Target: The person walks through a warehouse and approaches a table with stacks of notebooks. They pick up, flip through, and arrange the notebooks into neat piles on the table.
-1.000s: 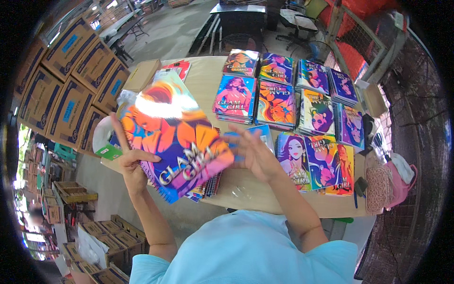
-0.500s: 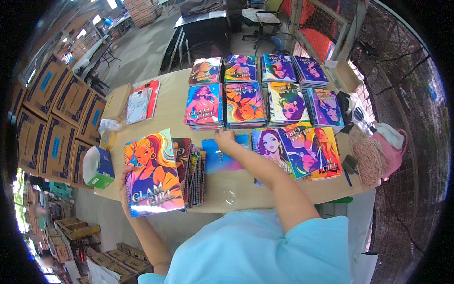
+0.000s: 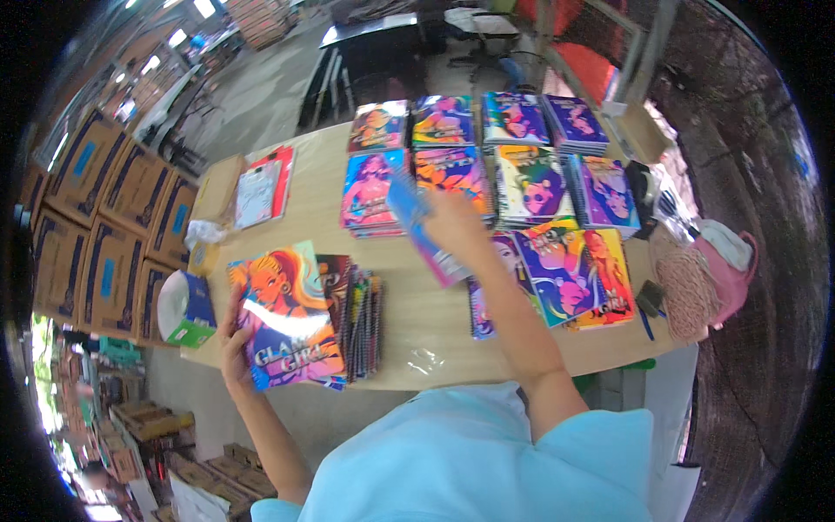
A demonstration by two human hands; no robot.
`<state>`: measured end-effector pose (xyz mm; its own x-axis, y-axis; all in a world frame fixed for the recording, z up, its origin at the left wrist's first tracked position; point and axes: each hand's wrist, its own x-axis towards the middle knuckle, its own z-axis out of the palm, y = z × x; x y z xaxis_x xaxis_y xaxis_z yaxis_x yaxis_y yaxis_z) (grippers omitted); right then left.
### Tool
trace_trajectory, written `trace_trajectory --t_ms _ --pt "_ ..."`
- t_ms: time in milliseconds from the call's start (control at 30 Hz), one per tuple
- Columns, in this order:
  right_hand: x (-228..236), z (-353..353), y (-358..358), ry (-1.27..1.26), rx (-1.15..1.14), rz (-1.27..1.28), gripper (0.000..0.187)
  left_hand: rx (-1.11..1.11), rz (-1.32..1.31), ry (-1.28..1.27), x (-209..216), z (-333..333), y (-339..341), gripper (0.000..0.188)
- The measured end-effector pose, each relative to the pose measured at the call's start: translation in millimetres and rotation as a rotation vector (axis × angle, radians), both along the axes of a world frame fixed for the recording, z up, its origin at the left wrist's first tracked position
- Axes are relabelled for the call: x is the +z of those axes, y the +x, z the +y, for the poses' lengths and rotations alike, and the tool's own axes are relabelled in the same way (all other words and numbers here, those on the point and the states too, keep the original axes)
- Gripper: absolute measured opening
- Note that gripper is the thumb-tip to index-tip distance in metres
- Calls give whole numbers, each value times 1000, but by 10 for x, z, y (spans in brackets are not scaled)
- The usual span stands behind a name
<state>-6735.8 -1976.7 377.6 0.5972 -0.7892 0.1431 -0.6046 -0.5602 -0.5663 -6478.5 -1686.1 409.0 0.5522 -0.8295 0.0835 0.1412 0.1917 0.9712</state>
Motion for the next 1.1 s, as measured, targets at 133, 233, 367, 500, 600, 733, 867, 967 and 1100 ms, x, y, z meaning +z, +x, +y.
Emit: trace_trajectory --t_ms 133,233,367,500,600,733,867,967,1100 --pt "313 28 -535 -46 -129 -568 35 -31 75 -116 138 -149 -165 101" --pt "412 138 -694 -178 -203 -647 32 -52 174 -86 37 -139 -86 97" --pt "326 262 -705 -524 61 -762 34 -78 9 106 -300 -75 186 86" --pt "140 475 -736 -924 120 -488 28 -14 61 188 -623 -68 334 78" --pt "-187 468 -843 -878 120 -400 26 6 38 197 -613 -124 282 76" --pt "-815 429 -1262 -674 34 -225 32 -4 31 173 -590 -151 233 76" --pt "-1072 458 -1566 -509 -33 -33 52 -13 71 167 -533 -167 220 77" --pt "-1202 471 -1596 -417 -309 -113 50 6 60 194 -475 -195 159 77" --pt "-1019 522 -1600 51 -468 101 51 38 16 186 -492 -166 171 77"
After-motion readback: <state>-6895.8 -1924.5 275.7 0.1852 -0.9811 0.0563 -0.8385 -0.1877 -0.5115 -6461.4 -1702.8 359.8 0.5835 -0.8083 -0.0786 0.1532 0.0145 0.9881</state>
